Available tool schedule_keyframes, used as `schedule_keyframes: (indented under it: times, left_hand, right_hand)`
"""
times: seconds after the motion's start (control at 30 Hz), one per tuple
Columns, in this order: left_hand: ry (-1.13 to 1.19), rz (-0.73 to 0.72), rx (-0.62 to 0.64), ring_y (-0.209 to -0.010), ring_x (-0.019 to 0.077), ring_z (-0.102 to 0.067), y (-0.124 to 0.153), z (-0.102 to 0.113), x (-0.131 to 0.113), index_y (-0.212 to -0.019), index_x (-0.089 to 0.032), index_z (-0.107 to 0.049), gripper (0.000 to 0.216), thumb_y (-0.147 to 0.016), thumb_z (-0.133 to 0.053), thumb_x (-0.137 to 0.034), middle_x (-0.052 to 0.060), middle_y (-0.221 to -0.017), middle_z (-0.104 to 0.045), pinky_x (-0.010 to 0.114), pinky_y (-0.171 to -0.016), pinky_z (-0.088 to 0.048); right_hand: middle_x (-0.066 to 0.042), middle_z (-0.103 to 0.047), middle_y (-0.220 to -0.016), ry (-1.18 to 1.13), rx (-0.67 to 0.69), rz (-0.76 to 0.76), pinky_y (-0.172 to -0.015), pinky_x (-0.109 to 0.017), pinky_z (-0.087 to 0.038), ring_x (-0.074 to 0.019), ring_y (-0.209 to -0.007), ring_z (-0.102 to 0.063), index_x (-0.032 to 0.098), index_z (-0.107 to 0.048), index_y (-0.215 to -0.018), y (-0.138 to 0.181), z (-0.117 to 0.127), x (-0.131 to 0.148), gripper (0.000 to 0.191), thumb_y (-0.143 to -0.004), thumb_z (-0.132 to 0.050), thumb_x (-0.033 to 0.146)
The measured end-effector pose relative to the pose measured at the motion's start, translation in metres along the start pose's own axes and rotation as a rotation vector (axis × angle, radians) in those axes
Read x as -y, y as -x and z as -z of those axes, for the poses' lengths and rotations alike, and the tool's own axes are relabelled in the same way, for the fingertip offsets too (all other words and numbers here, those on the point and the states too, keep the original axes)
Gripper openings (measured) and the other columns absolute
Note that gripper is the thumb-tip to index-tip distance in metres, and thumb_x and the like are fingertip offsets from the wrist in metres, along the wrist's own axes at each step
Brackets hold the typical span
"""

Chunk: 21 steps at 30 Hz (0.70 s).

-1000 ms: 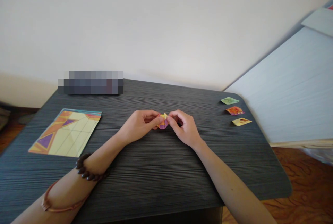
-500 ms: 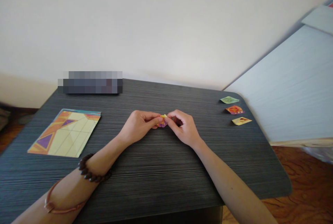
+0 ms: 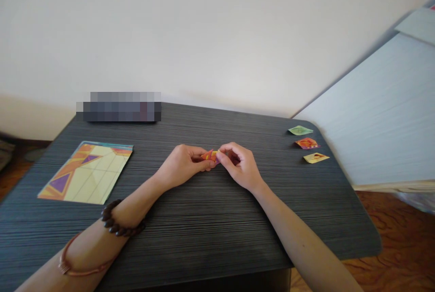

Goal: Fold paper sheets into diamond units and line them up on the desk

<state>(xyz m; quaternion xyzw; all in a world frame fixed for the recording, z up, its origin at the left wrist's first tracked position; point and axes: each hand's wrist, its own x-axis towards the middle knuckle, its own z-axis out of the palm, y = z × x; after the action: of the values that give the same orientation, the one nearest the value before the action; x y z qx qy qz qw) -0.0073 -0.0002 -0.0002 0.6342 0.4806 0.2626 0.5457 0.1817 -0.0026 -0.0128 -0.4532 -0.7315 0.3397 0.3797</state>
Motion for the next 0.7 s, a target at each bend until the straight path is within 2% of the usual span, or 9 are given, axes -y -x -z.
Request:
schedule_keyframes:
  times: [0.23, 0.43, 0.6, 0.7]
  left_hand:
    - [-0.012, 0.0, 0.006, -0.066, 0.0138, -0.061, 0.0006, -0.0016, -0.0024, -0.078, -0.017, -0.069, 0.022, -0.074, -0.063, -0.038, -0.001, -0.069, -0.067, 0.02, -0.057, -0.043]
    - [0.045, 0.003, 0.061, -0.069, 0.0141, -0.063, 0.0003, -0.0017, -0.0045, -0.087, -0.018, -0.069, 0.027, -0.073, -0.065, -0.04, -0.001, -0.077, -0.07, 0.021, -0.063, -0.046]
    - [-0.095, -0.021, 0.024, -0.063, 0.0135, -0.06, 0.0011, -0.0009, -0.0016, -0.076, -0.016, -0.07, 0.028, -0.078, -0.059, -0.042, -0.001, -0.065, -0.067, 0.02, -0.058, -0.043]
    - [-0.158, -0.032, 0.037, -0.064, 0.0138, -0.061, 0.0017, 0.0, -0.001, -0.077, -0.018, -0.071, 0.028, -0.079, -0.056, -0.041, -0.001, -0.067, -0.068, 0.021, -0.059, -0.044]
  right_hand:
    - [0.001, -0.056, -0.068, 0.034, -0.012, 0.047, -0.051, -0.023, -0.037, -0.0095, -0.054, -0.045, 0.02, -0.058, -0.079, -0.0003, 0.0002, 0.0012, 0.017, -0.087, -0.05, 0.032]
    - [0.0, -0.058, -0.072, -0.014, -0.062, 0.034, -0.052, -0.024, -0.038, -0.0089, -0.054, -0.046, 0.02, -0.058, -0.082, 0.0002, -0.0014, 0.0015, 0.014, -0.087, -0.052, 0.032]
    - [-0.001, -0.059, -0.079, -0.042, -0.051, 0.074, -0.051, -0.023, -0.039, -0.0081, -0.055, -0.045, 0.02, -0.062, -0.087, -0.0008, -0.0003, 0.0048, 0.013, -0.085, -0.055, 0.032]
    - [-0.002, -0.059, -0.081, -0.022, -0.03, 0.104, -0.053, -0.024, -0.041, -0.0094, -0.06, -0.049, 0.022, -0.067, -0.092, -0.0018, 0.0012, 0.006, 0.017, -0.083, -0.058, 0.034]
